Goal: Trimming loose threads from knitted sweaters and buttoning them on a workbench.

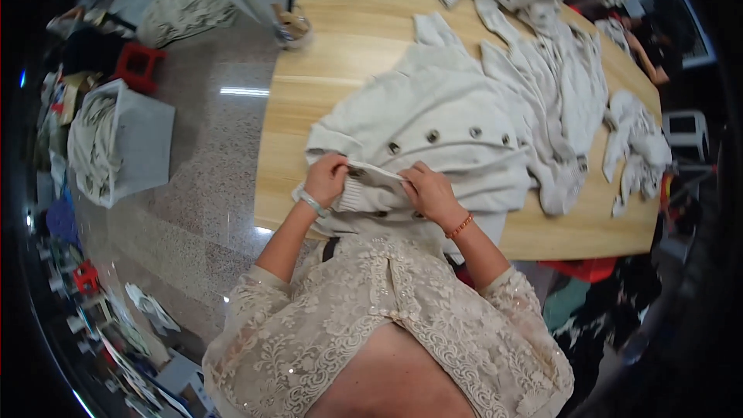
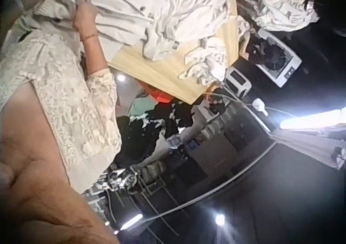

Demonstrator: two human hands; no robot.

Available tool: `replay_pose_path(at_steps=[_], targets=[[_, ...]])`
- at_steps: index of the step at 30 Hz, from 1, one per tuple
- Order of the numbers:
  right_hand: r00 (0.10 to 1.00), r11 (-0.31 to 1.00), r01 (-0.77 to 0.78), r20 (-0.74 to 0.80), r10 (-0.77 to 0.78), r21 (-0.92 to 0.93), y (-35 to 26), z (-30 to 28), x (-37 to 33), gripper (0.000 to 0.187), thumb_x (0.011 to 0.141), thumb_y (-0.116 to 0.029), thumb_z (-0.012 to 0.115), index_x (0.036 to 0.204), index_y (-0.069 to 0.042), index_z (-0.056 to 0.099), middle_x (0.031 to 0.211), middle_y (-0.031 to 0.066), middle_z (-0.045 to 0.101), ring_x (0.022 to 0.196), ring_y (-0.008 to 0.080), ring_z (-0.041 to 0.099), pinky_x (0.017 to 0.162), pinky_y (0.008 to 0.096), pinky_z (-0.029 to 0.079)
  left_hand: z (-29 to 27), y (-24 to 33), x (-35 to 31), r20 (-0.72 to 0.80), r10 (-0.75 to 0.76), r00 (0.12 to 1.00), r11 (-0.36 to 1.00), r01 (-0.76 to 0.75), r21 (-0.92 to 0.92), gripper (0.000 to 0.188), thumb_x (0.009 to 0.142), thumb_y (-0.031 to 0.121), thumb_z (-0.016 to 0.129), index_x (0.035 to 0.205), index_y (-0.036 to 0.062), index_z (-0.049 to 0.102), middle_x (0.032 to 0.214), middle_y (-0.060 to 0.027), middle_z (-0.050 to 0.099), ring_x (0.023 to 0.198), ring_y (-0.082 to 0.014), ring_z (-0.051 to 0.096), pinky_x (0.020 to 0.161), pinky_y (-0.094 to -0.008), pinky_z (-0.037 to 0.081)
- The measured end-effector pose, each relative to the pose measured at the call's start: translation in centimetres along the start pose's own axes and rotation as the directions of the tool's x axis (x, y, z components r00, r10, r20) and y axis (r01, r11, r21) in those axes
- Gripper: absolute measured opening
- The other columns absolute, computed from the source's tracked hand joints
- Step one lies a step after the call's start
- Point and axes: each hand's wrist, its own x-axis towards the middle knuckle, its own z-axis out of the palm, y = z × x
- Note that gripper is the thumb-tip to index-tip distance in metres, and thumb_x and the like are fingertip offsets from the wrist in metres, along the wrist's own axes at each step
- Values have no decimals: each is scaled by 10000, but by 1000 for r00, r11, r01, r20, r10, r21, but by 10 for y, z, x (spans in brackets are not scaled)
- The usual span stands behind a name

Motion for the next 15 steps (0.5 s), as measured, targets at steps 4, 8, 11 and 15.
replay_pose_path(at_steps=[4, 8, 11, 15], targets=[[1000, 1000, -10, -19, 9, -26, 7, 2, -12, 131, 822, -137, 601, 948, -108, 623, 903, 88, 575, 739, 328, 614, 628, 430, 499, 15, 66, 7, -15, 385, 923, 894, -369, 255, 387, 702, 60, 694, 1069, 51, 572, 1058, -141, 561, 1002, -332, 519, 870, -432, 402], [978, 991, 97, -194, -78, 94, -2, 0, -10, 154, 789, -100, 636, 942, -111, 622, 894, 57, 581, 711, 284, 615, 600, 376, 502, 47, 71, 7, 315, 431, 845, 852, -497, 166, 491, 644, 58, 705, 1113, 65, 560, 992, -92, 609, 957, -294, 552, 862, -416, 396], [972, 988, 133, -205, -114, 83, -4, 0, -13, 148, 786, -98, 645, 932, -98, 618, 894, 54, 581, 716, 278, 613, 590, 356, 500, 59, 47, 15, 341, 372, 863, 809, -481, 336, 305, 631, 18, 654, 921, 87, 589, 875, -74, 617, 868, -285, 563, 788, -410, 401], [987, 999, 31, -154, -32, -9, 8, 12, -13, 143, 801, -98, 624, 937, -78, 585, 906, 84, 574, 744, 302, 616, 602, 390, 500, 65, 41, 27, 425, 200, 883, 814, -391, 429, 258, 643, 18, 633, 896, 63, 605, 882, -108, 618, 891, -307, 571, 764, -407, 439]])
